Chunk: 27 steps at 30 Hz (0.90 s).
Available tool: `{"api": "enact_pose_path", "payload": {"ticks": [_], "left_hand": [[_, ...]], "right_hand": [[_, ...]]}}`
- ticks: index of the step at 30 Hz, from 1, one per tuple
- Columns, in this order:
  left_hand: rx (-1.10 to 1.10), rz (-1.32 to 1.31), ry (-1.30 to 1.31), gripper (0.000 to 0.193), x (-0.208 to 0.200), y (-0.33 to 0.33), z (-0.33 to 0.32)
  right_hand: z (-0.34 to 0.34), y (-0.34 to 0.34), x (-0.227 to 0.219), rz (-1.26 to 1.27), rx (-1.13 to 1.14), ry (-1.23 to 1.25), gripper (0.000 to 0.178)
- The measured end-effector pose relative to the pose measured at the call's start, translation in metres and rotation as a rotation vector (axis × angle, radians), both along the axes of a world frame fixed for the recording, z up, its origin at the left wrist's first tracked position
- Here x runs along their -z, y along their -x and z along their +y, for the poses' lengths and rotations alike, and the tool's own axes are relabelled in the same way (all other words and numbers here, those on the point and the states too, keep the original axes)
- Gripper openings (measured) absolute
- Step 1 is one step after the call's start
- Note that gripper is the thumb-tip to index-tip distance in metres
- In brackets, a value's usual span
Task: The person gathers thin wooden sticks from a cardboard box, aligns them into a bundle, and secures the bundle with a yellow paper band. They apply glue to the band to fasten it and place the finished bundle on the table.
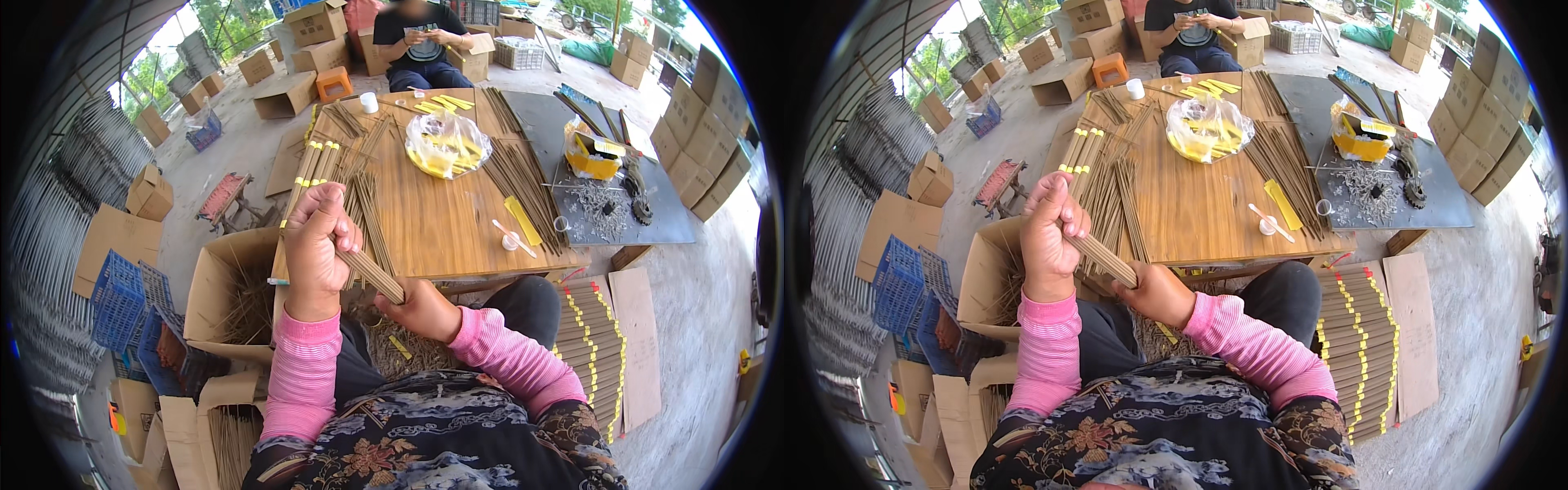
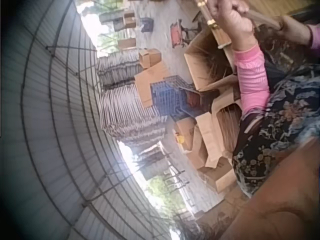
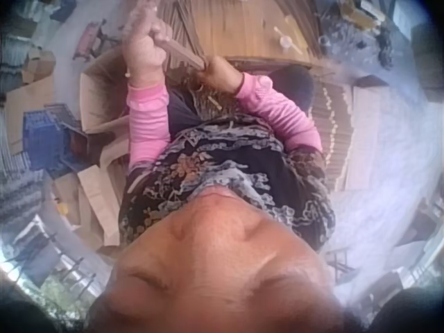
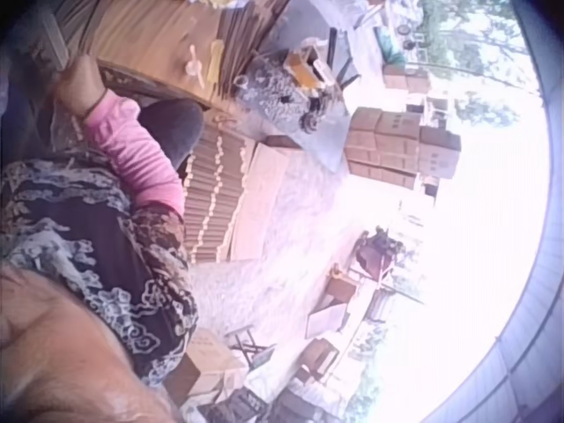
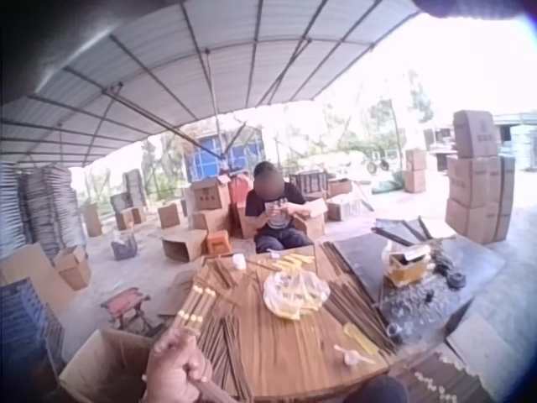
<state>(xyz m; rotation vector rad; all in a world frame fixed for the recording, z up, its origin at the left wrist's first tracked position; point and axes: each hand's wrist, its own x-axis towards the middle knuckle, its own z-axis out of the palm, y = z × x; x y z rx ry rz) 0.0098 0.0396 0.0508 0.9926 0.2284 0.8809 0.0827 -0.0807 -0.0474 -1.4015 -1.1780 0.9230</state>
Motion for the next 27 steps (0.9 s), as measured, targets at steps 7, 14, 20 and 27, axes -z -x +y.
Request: {"api": "enact_pose_path", "payload": {"ticks": [7,14,20,27], "left_hand": [[0.132,-0.061,-0.054,0.021,-0.002,0.006,0.0],[0.131,-0.09,-0.117,0.024,0.0,0.005,-0.006],[0.05,-0.056,-0.148,0.025,-0.006,0.001,-0.013],[0.093,-0.061,-0.152,0.023,-0.007,0.003,-0.008]], "right_hand": [[-0.009,0.001,-0.023,0.128,-0.146,0.089,0.013],[-0.006,-0.005,-0.006,0.101,-0.183,-0.023,0.022],[-0.009,-0.018,-0.014,0.156,-0.327,-0.056,0.055],[-0.01,-0.033,-0.005,0.356,-0.4,-0.183,0.079]]}}
